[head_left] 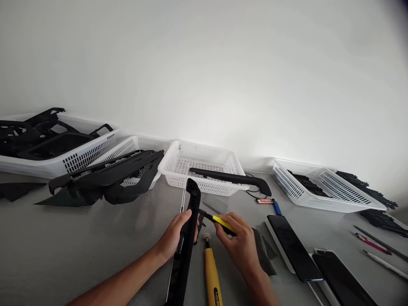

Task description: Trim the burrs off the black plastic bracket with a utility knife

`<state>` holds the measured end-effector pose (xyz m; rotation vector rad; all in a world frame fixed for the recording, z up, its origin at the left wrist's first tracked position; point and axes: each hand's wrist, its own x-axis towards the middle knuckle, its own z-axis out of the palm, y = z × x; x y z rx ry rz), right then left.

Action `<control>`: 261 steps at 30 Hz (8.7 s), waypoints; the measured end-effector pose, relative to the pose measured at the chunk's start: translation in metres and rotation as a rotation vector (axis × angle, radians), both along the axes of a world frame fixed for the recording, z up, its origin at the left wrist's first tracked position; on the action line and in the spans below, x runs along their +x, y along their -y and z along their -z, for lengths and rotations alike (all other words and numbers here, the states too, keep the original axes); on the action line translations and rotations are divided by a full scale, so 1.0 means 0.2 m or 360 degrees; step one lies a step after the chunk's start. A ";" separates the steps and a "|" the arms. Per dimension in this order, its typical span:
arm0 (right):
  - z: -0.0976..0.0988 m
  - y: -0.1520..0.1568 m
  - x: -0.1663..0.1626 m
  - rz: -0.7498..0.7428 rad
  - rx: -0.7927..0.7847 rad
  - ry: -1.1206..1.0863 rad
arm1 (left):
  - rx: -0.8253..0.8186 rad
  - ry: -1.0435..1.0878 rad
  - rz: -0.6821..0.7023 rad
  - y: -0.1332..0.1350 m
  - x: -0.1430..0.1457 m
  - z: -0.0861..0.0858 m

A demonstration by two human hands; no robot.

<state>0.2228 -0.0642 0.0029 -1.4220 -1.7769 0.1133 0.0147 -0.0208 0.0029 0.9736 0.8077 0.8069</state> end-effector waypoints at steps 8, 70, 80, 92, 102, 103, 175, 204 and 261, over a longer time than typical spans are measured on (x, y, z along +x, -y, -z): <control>0.00 0.01 0.03 0.0052 -0.0014 -0.0056 | 0.0031 -0.0020 0.0002 0.01 0.00 0.00; 0.02 -0.01 0.10 0.0296 0.0034 -0.0153 | -0.0012 -0.0163 0.0227 -0.01 -0.03 -0.04; 0.05 0.01 -0.07 0.0050 -0.0015 -0.0046 | 0.0175 -0.0263 0.0184 -0.02 -0.02 -0.04; 0.04 0.01 -0.07 0.0186 -0.0035 -0.0038 | 0.0217 -0.0308 0.0129 -0.01 -0.01 -0.03; 0.03 0.00 0.00 0.0234 -0.0037 -0.0122 | 0.0196 -0.0246 0.0174 -0.01 -0.01 -0.06; 0.03 0.00 0.00 0.0199 -0.0042 -0.0142 | 0.0189 -0.0242 0.0175 0.00 -0.02 -0.07; 0.03 -0.01 0.11 0.0106 -0.0057 0.0041 | 0.0022 0.0037 0.0449 -0.03 -0.04 -0.01; 0.02 0.00 0.03 0.0017 0.0249 0.0153 | 0.0177 -0.0108 0.0563 -0.02 -0.04 0.00; -0.02 0.00 0.11 0.0079 0.0450 0.0339 | 0.0239 -0.0112 0.0486 -0.02 -0.03 0.01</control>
